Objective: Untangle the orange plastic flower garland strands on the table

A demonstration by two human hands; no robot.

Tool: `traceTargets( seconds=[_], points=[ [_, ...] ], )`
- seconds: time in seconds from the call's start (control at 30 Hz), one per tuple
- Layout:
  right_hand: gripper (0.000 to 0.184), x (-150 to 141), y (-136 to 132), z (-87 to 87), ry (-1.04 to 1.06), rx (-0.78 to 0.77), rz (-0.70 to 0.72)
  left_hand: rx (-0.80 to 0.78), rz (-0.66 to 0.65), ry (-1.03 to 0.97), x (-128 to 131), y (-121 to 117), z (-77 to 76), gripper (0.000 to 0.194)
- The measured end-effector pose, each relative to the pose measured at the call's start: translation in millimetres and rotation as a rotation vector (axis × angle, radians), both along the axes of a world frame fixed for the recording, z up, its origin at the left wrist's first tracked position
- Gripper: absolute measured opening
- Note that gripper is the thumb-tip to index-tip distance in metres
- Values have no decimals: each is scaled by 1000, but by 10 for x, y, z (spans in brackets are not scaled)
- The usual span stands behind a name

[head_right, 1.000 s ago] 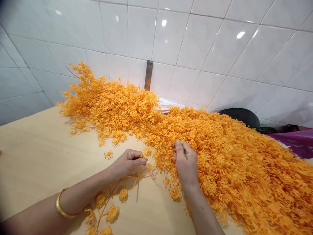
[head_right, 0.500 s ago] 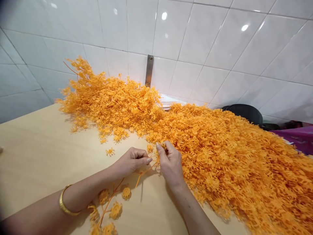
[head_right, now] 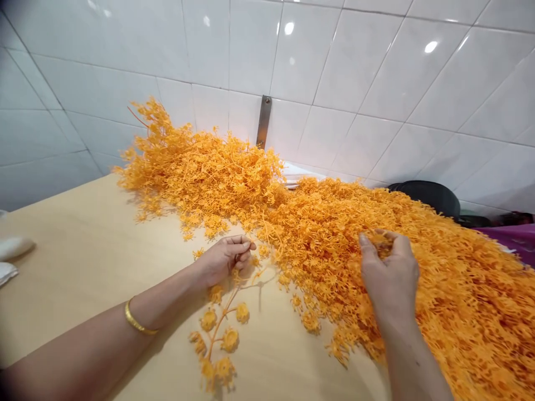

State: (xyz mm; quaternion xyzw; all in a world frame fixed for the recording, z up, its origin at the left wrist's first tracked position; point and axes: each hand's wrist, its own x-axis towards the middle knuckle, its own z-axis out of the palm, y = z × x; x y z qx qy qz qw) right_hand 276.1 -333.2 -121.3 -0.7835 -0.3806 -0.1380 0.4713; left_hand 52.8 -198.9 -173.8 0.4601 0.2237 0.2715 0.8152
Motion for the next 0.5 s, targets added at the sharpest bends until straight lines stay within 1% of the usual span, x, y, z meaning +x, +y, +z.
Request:
traceTargets(
  seconds=[0.03, 0.07, 0.1, 0.13, 0.17, 0.23, 0.27, 0.3, 0.37, 0.43, 0.5],
  points=[
    [40, 28, -31, 5, -107, -152, -65, -21, 17, -16, -3, 32, 6, 11],
    [44, 34, -49, 15, -203, -269, -126, -29, 31, -25, -9, 59, 17, 10],
    [47, 18, -56, 30, -292, -338, -171, -36, 45, -27, -18, 79, 34, 10],
    [48, -19, -53, 50, -383, -365, -184, -41, 67, -28, -29, 92, 53, 10],
    [46, -76, -43, 75, -469, -346, -199, -47, 85, -20, -41, 100, 72, 10],
    [37, -240, -6, 135, -602, -233, -194, -30, 125, 28, -60, 105, 106, 11],
    [32, -343, 17, 163, -638, -166, -146, 10, 144, 66, -66, 107, 116, 13],
    [27, -455, 42, 185, -646, -103, -63, 74, 165, 108, -69, 109, 122, 14],
    [19, -695, 97, 195, -584, -37, 171, 231, 197, 189, -68, 115, 123, 18],
    [15, -926, 161, 144, -485, -82, 392, 328, 212, 246, -62, 116, 113, 20],
    [15, -1114, 233, 35, -437, -196, 535, 331, 204, 267, -57, 108, 102, 22]
  ],
)
